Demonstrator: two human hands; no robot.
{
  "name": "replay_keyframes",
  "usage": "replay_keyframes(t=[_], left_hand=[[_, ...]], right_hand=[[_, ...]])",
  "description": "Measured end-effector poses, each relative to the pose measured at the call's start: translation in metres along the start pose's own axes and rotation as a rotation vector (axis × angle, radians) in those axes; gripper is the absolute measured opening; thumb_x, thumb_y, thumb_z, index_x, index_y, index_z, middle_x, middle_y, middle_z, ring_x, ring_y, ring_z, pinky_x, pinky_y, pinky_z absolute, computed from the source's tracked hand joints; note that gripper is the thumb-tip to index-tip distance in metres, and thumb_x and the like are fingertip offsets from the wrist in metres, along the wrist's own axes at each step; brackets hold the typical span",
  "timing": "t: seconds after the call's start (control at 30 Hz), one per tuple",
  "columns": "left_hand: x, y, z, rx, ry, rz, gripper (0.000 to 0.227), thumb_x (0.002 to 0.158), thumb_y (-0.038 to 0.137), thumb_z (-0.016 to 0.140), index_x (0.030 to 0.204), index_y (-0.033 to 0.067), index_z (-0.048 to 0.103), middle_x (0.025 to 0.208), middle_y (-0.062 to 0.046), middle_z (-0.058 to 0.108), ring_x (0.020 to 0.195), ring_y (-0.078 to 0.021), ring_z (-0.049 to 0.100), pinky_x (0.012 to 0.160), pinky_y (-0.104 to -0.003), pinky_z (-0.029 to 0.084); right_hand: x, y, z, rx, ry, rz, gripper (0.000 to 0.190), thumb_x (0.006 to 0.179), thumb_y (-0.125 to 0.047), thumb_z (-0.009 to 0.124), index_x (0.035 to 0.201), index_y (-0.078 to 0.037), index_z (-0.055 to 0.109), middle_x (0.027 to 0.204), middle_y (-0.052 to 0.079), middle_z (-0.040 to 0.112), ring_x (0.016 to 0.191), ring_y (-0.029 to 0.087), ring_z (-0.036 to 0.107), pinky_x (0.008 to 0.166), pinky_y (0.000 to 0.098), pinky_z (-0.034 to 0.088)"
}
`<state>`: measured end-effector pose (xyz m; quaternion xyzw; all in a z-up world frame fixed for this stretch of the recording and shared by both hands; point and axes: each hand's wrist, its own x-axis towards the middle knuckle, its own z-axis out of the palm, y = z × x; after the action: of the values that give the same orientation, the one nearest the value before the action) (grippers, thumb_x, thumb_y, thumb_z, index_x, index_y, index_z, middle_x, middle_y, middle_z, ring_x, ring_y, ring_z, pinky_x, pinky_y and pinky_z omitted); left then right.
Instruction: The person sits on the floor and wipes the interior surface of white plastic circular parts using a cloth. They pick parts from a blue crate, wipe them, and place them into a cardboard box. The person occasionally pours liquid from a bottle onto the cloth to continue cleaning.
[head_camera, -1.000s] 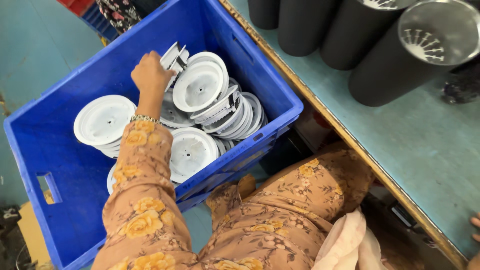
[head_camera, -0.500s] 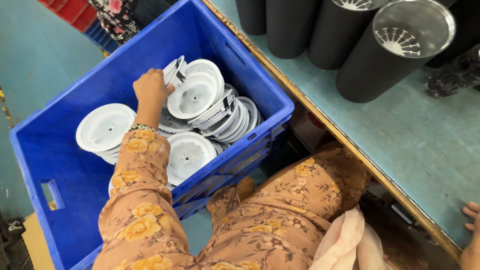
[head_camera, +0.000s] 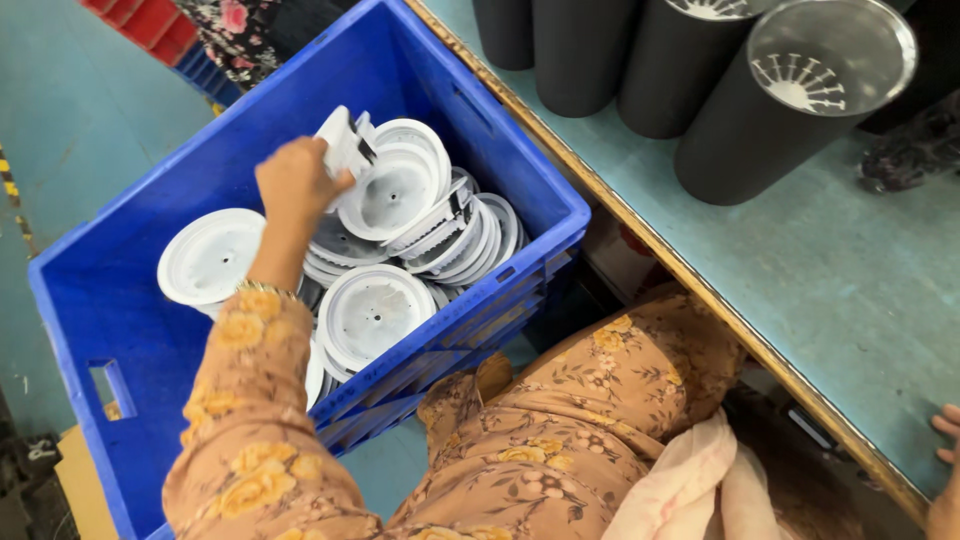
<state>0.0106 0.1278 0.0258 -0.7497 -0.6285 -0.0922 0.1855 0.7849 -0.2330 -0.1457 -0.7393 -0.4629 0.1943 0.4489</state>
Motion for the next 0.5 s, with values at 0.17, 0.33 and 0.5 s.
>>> replay_keyframes(t=[0.17,0.33,0.5], left_hand=[[-0.041,0.044,0.026,-0.017,0.119,0.343,0.027,0.074,0.027,0.081,0.086,0.0123,0.062,0.086,-0.003,0.061,0.081,-0.0214,0.065,0.06,-0.037,0.052],[-0.03,0.062,0.037,-0.043,0.155,0.383,0.022,0.077,0.023,0.08,0.083,0.0122,0.061,0.083,-0.003,0.059,0.081,-0.0202,0.064,0.059,-0.036,0.052],[0.013,0.089,0.042,-0.103,0.113,0.203,0.026,0.075,0.029,0.081,0.084,0.0095,0.065,0.084,-0.005,0.064,0.081,-0.0247,0.067,0.056,-0.04,0.053]], right_hand=[[-0.006,0.004,-0.01,-0.039,0.008,0.031,0.035,0.129,-0.03,0.037,0.137,0.003,0.046,0.136,0.018,0.056,0.127,0.025,0.059,0.103,0.041,0.042],[-0.003,-0.001,-0.01,-0.04,-0.003,0.026,0.036,0.128,-0.03,0.035,0.134,0.003,0.047,0.136,0.019,0.055,0.125,0.024,0.057,0.1,0.0393,0.042],[0.005,-0.006,-0.007,-0.039,-0.002,0.027,0.039,0.126,-0.032,0.034,0.135,0.003,0.048,0.138,0.018,0.055,0.128,0.023,0.058,0.1,0.0393,0.041]])
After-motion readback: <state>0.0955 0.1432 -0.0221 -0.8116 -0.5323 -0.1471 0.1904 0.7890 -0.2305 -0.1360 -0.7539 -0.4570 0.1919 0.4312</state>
